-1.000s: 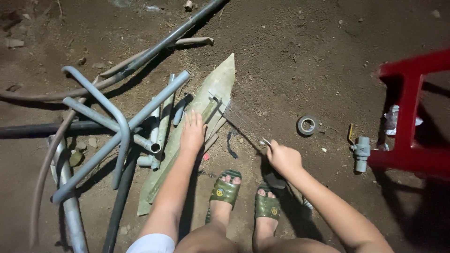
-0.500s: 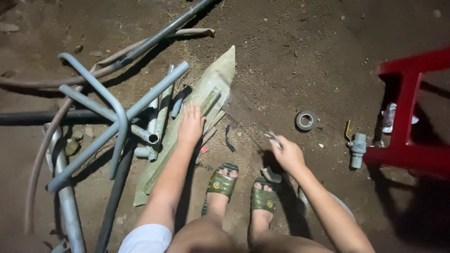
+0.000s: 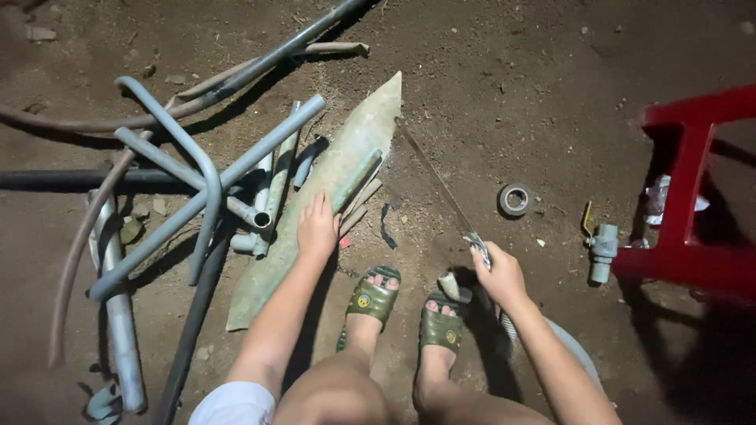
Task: The person sits on the ground and uses a hand saw to cut a grey PVC pipe that is resting on a flat piece of wood. After sawing through the pipe, they pick up the two resulting pieces and fit them together.
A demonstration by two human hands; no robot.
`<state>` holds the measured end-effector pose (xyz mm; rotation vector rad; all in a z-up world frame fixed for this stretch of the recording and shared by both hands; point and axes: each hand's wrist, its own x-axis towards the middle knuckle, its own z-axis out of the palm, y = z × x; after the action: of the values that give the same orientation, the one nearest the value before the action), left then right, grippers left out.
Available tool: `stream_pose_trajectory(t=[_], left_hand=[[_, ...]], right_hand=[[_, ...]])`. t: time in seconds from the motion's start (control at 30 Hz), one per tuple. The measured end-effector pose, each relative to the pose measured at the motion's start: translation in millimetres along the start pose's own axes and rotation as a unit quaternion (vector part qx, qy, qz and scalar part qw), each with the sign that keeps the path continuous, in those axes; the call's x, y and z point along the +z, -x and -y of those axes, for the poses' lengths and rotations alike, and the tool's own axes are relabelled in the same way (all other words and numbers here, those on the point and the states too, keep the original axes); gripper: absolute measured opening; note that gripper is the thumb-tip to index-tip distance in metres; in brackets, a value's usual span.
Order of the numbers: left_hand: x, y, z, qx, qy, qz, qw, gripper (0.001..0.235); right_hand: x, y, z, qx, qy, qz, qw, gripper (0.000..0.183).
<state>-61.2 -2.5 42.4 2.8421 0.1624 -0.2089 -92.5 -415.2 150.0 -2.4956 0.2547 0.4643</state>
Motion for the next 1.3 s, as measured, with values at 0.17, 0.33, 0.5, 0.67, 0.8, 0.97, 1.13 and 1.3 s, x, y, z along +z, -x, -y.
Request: stream_pose_trajectory(t=[0.17,0.33,0.5,0.67,0.8,0.97,1.13,1.3], left_hand=[[49,-8,16,-0.047,-0.015,-0.157,0.986,0.045],[15,-6,23,-0.073,-0.033,-0.128,0.988,0.045],[-22,-8,23,0.022,-0.103,-0.185,0.977,0.040],[-14,-8,25,0.051,-0.106,-0.196,0.973,0.043],[-12,-7,28,0.038,-0.106,-0.187,0.976,0.041],[-13,-4,24,0.044,-0.085,-0.190,0.977,0.043],[3,-6,31,0.047,-0.066,-0.179,0.980,0.041],[-13,11,26,0.060,-0.030,-0.160,0.985,0.036]], right_hand=[[1,3,-3,0.001,-0.057,-0.013,0.998,0.022],[0,0,-34,0.022,-0.067,-0.035,0.997,0.021],[-8,1,-32,0.039,-0.050,-0.021,0.998,0.021],[-12,1,-18,0.013,-0.042,-0.011,0.999,0.022],[-10,5,-14,0.019,-0.023,0.000,1.000,0.022],[-1,0,-32,0.045,-0.009,0.009,0.999,0.029],[-5,-8,-36,0.063,0.064,0.029,0.996,0.038],[-17,0,-6,0.021,0.117,0.060,0.991,0.053]])
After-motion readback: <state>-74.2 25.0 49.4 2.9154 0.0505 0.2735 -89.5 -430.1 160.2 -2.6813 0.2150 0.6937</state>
